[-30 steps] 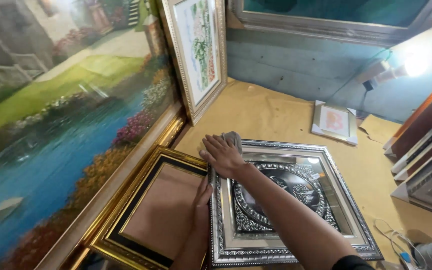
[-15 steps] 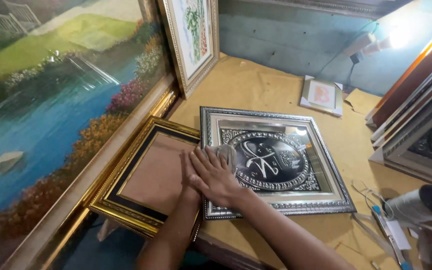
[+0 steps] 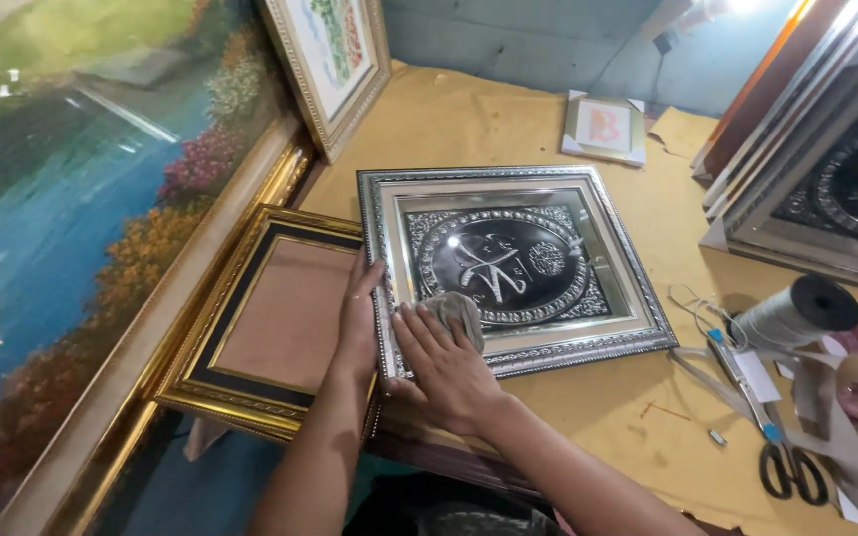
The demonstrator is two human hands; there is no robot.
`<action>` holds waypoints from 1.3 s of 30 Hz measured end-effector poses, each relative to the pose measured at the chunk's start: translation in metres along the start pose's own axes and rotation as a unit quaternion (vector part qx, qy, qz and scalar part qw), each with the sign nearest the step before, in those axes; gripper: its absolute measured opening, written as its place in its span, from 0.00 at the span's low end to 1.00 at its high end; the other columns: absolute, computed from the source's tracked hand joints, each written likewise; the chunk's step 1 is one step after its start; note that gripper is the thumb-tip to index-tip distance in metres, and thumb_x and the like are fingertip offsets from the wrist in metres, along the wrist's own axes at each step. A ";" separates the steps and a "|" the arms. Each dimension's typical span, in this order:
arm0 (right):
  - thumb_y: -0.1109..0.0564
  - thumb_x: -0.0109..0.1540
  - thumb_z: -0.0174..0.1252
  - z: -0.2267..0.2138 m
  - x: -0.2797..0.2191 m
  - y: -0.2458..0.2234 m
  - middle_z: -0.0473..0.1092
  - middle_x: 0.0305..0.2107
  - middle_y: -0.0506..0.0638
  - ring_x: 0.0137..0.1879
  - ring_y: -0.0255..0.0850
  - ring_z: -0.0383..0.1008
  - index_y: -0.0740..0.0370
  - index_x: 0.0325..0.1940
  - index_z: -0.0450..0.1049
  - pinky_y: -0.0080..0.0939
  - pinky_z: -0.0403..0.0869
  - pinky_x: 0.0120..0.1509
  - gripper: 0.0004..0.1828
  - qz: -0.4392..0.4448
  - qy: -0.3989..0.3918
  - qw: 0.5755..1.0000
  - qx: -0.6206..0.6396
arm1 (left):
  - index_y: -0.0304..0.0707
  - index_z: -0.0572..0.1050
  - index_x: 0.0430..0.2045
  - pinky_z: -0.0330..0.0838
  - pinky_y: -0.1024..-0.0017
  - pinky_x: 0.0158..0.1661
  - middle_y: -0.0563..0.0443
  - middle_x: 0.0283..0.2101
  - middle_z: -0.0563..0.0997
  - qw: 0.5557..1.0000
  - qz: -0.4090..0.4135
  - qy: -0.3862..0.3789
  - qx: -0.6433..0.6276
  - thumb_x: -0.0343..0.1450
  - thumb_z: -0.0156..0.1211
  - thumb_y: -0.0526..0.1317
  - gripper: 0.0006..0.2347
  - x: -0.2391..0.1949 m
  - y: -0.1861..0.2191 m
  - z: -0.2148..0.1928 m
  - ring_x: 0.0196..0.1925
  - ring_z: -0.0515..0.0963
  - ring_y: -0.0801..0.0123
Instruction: Cleaning the glass of framed artwork and applying protective tape to the frame edges.
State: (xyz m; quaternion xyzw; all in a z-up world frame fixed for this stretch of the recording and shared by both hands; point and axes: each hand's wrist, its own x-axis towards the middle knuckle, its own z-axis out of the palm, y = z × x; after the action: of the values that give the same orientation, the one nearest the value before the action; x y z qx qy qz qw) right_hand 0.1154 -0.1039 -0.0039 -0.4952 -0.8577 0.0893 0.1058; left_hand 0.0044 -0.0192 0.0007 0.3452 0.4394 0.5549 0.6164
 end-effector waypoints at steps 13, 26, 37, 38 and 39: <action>0.34 0.60 0.27 -0.013 -0.106 0.117 0.39 0.64 0.51 0.69 0.47 0.34 0.55 0.67 0.40 0.55 0.38 0.67 0.36 0.369 -0.009 0.929 0.013 | 0.54 0.53 0.57 0.49 0.63 0.60 0.50 0.62 0.56 1.000 0.003 -0.014 -0.001 0.68 0.46 0.44 0.22 0.009 -0.009 -0.002 0.63 0.56 0.61; 0.28 0.53 0.16 -0.034 -0.114 0.151 0.29 0.65 0.47 0.70 0.39 0.23 0.54 0.66 0.30 0.53 0.25 0.67 0.44 0.465 -0.016 0.882 0.078 | 0.44 0.43 0.59 0.38 0.63 0.61 0.50 0.64 0.50 0.972 -0.032 -0.025 0.233 0.63 0.36 0.50 0.29 0.012 0.009 0.003 0.65 0.49 0.63; 0.25 0.48 0.11 -0.047 -0.007 0.227 0.22 0.64 0.49 0.70 0.42 0.19 0.55 0.65 0.26 0.52 0.24 0.68 0.48 0.401 -0.075 0.911 0.060 | 0.48 0.49 0.58 0.37 0.68 0.63 0.58 0.65 0.49 0.971 -0.102 0.044 0.212 0.61 0.41 0.50 0.29 0.028 0.001 -0.001 0.66 0.47 0.70; 0.25 0.48 0.11 -0.046 0.004 0.237 0.22 0.64 0.49 0.70 0.42 0.19 0.55 0.65 0.26 0.52 0.24 0.68 0.48 0.393 -0.071 0.915 0.058 | 0.48 0.49 0.58 0.37 0.68 0.63 0.58 0.65 0.49 0.972 -0.094 0.050 0.210 0.61 0.41 0.50 0.29 0.024 0.008 0.004 0.66 0.47 0.70; 0.25 0.49 0.12 -0.044 0.014 0.245 0.22 0.64 0.49 0.70 0.42 0.19 0.54 0.65 0.26 0.52 0.24 0.68 0.48 0.392 -0.069 0.916 0.054 | 0.52 0.47 0.59 0.37 0.64 0.63 0.60 0.65 0.47 0.962 -0.125 0.051 0.236 0.59 0.39 0.53 0.31 0.019 0.015 0.008 0.66 0.48 0.69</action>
State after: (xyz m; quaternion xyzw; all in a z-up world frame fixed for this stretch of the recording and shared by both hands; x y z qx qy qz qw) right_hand 0.3246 0.0311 -0.0237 -0.7775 -0.5942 0.2039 0.0294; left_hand 0.0065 0.0025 0.0140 0.3940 0.6285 0.3710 0.5586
